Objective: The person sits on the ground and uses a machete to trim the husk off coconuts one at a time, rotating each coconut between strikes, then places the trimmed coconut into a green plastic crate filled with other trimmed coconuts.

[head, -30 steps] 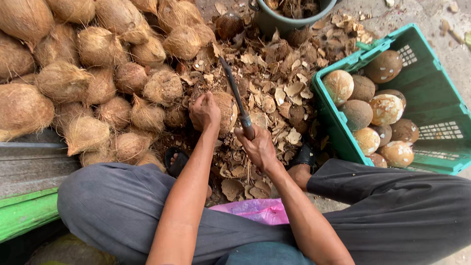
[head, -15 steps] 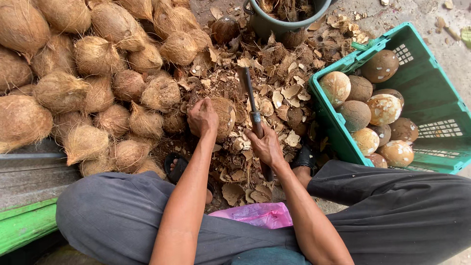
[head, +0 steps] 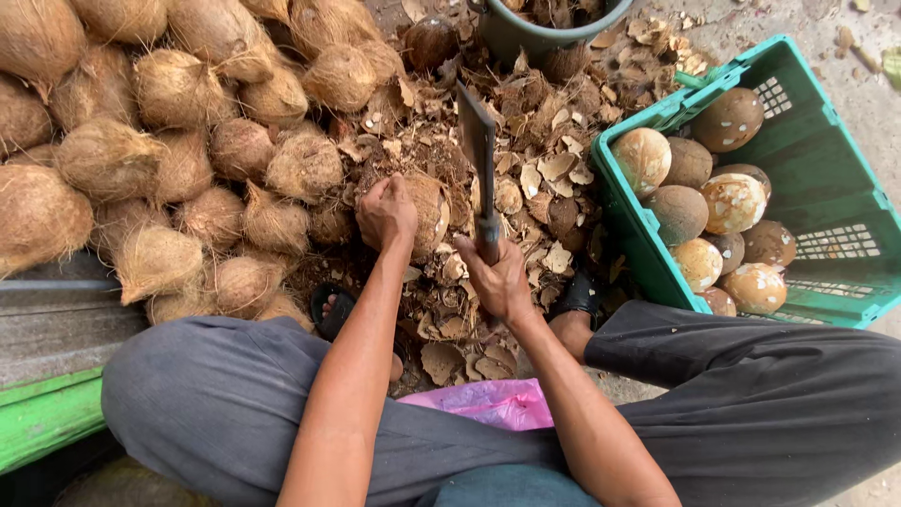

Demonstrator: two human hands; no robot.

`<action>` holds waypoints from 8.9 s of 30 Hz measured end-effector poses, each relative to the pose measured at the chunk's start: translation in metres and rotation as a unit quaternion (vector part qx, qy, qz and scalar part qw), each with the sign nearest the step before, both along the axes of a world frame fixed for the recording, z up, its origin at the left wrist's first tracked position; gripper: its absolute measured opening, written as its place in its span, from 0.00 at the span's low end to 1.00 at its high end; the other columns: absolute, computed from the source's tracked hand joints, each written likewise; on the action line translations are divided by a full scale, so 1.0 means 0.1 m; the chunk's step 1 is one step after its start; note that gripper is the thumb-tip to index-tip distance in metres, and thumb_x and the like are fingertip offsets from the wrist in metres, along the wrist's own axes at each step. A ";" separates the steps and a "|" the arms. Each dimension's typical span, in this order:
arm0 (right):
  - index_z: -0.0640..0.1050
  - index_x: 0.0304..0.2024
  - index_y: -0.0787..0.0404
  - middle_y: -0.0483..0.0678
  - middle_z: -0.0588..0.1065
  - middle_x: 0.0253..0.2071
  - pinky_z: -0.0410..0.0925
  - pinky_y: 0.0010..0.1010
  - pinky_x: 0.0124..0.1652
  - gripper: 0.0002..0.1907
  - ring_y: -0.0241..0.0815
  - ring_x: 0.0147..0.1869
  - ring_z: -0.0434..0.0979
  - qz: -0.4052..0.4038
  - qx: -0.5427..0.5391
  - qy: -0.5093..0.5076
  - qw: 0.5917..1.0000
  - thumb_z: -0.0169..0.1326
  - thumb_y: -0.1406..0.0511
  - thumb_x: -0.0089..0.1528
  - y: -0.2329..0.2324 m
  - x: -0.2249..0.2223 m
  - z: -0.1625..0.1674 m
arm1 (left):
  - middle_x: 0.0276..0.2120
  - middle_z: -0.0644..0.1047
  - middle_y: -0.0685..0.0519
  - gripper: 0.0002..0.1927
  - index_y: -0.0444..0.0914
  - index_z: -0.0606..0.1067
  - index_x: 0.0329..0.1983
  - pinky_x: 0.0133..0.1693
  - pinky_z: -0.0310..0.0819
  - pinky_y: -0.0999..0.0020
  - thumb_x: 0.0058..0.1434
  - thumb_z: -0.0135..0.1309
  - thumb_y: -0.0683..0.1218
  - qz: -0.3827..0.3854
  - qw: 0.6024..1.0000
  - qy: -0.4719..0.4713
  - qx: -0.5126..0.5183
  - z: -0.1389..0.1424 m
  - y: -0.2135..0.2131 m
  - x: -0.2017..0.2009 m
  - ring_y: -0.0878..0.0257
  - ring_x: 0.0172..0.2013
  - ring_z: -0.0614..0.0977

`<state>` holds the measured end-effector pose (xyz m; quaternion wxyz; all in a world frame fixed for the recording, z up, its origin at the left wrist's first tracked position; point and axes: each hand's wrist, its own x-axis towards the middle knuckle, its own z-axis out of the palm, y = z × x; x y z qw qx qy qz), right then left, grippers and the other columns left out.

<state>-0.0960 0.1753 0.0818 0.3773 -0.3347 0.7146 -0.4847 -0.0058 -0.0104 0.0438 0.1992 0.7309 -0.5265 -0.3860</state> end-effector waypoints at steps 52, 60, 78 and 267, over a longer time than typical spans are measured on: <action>0.70 0.39 0.60 0.44 0.68 0.25 0.67 0.29 0.20 0.14 0.34 0.21 0.67 -0.233 0.125 -0.060 0.963 0.54 0.57 0.67 0.14 -0.94 0.23 | 0.52 0.76 0.47 0.50 0.44 0.71 0.64 0.54 0.74 0.47 0.35 0.67 0.64 -0.276 0.945 0.175 -0.034 0.02 -0.38 0.55 0.54 0.53 0.78; 0.66 0.32 0.56 0.43 0.68 0.19 0.65 0.29 0.16 0.19 0.35 0.15 0.66 0.021 0.116 -0.167 0.979 0.54 0.51 0.64 -0.03 -0.10 0.07 | 0.59 0.72 0.48 0.54 0.46 0.66 0.68 0.60 0.63 0.39 0.33 0.67 0.62 -0.122 0.926 0.354 0.042 -0.15 -0.37 0.89 0.49 0.62 0.71; 0.68 0.37 0.59 0.43 0.69 0.24 0.68 0.30 0.21 0.17 0.34 0.21 0.67 -0.100 0.131 -0.027 0.986 0.50 0.54 0.69 -0.05 -0.70 0.39 | 0.57 0.71 0.47 0.49 0.45 0.65 0.61 0.62 0.59 0.38 0.33 0.68 0.61 -0.116 0.917 0.381 0.026 -0.43 -0.35 0.96 0.50 0.61 0.71; 0.71 0.35 0.48 0.41 0.73 0.22 0.61 0.31 0.17 0.08 0.35 0.17 0.61 0.027 0.181 -0.086 0.979 0.50 0.54 0.63 -0.13 0.07 -0.42 | 0.48 0.78 0.44 0.38 0.42 0.77 0.49 0.51 0.72 0.49 0.53 0.53 0.76 -0.099 0.994 0.016 -0.034 -0.18 -0.27 0.33 0.51 0.49 0.79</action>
